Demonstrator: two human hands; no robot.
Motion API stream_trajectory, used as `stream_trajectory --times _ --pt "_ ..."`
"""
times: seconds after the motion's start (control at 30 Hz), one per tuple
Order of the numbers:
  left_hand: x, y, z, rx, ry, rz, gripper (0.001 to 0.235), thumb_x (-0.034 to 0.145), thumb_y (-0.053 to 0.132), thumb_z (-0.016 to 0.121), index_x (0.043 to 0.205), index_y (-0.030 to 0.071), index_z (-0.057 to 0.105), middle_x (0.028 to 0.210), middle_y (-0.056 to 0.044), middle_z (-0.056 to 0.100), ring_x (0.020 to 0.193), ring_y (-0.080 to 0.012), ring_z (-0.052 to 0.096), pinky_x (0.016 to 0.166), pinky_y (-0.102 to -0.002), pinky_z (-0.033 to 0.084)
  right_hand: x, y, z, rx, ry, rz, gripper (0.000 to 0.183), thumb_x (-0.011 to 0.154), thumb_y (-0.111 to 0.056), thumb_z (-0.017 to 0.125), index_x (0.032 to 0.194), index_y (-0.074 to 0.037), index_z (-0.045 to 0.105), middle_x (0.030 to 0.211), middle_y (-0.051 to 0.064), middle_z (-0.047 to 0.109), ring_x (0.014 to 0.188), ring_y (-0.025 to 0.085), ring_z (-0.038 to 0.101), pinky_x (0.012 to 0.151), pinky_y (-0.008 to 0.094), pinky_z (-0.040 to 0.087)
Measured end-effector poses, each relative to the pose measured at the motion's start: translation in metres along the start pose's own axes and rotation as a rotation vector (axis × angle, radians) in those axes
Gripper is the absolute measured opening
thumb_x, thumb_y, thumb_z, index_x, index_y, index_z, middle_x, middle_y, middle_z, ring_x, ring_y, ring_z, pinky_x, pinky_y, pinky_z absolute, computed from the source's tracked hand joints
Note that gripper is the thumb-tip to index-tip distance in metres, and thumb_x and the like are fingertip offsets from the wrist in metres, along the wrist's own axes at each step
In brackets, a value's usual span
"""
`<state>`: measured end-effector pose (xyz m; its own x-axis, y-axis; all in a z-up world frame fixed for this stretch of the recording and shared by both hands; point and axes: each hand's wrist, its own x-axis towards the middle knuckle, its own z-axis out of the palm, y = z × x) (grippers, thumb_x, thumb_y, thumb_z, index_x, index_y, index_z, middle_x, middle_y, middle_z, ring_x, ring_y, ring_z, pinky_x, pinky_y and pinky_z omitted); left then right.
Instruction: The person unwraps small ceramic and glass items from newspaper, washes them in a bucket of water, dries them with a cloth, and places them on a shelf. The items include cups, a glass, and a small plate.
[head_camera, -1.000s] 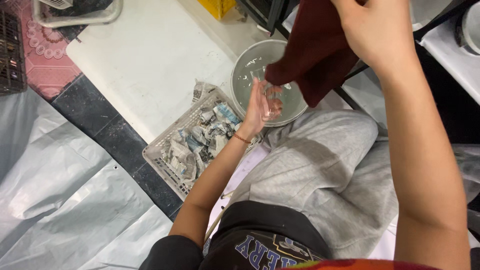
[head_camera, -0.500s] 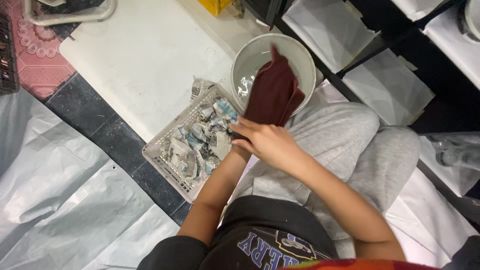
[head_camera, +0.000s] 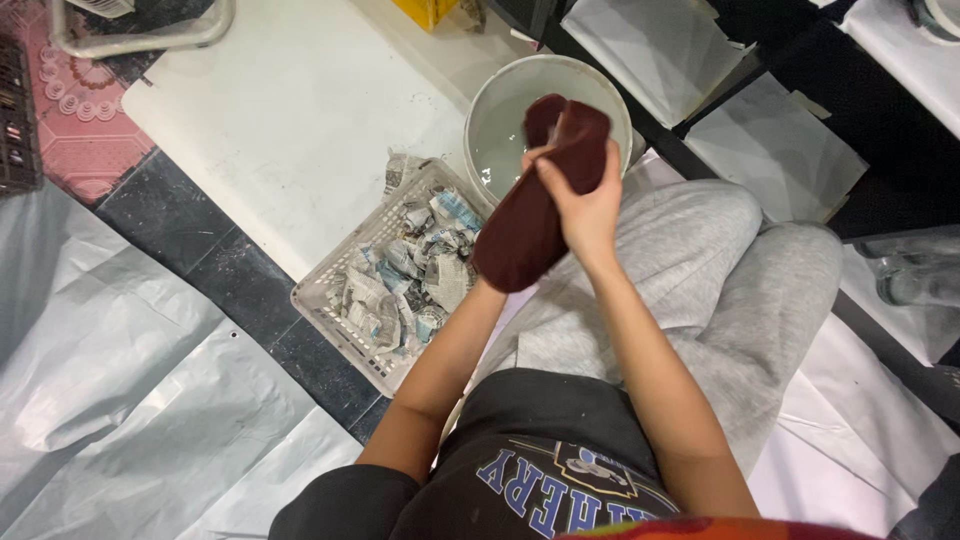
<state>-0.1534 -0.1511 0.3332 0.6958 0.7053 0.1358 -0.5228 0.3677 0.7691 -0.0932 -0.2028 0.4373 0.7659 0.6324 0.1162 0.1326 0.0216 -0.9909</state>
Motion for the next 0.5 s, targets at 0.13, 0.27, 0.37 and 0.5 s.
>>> stream_trajectory --times 0.13,0.27,0.37,0.5 --pt "0.002 0.007 0.000 0.140 -0.076 0.149 0.064 0.108 0.019 0.065 0.156 0.008 0.024 0.144 -0.021 0.048 0.130 -0.0297 0.050 0.118 -0.044 0.041 0.010 0.018 -0.013 0.281 0.066 0.010 0.053 0.095 -0.029 0.078 0.134 -0.001 0.056 0.120 0.009 0.066 0.107 0.016 0.062 0.097 0.030 0.051" --pt "0.002 0.018 -0.011 -0.257 -0.195 -0.035 0.075 0.104 0.027 0.060 0.164 0.013 0.017 0.152 -0.017 0.047 0.139 -0.0337 0.044 0.119 -0.047 0.040 0.008 0.013 -0.021 -0.015 0.065 -0.175 0.044 0.102 -0.031 0.072 0.130 0.000 0.061 0.119 0.011 0.069 0.109 0.017 0.063 0.099 0.031 0.050" --pt "0.007 0.026 -0.014 -0.707 0.065 -0.480 0.066 0.106 0.045 0.034 0.160 0.009 0.024 0.156 -0.015 0.040 0.146 -0.0341 0.034 0.117 -0.050 0.037 0.006 -0.001 -0.031 -0.129 0.070 -0.188 0.046 0.103 -0.034 0.071 0.132 0.000 0.059 0.117 0.010 0.070 0.108 0.018 0.064 0.099 0.032 0.051" --pt "-0.020 0.043 0.020 -0.133 0.216 -0.174 0.068 0.102 0.050 0.026 0.159 0.014 0.024 0.157 -0.013 0.032 0.147 -0.0327 0.035 0.114 -0.049 0.039 0.006 -0.015 -0.034 0.012 0.074 -0.098 0.051 0.099 -0.039 0.072 0.130 0.001 0.059 0.116 0.011 0.069 0.106 0.020 0.063 0.096 0.035 0.052"
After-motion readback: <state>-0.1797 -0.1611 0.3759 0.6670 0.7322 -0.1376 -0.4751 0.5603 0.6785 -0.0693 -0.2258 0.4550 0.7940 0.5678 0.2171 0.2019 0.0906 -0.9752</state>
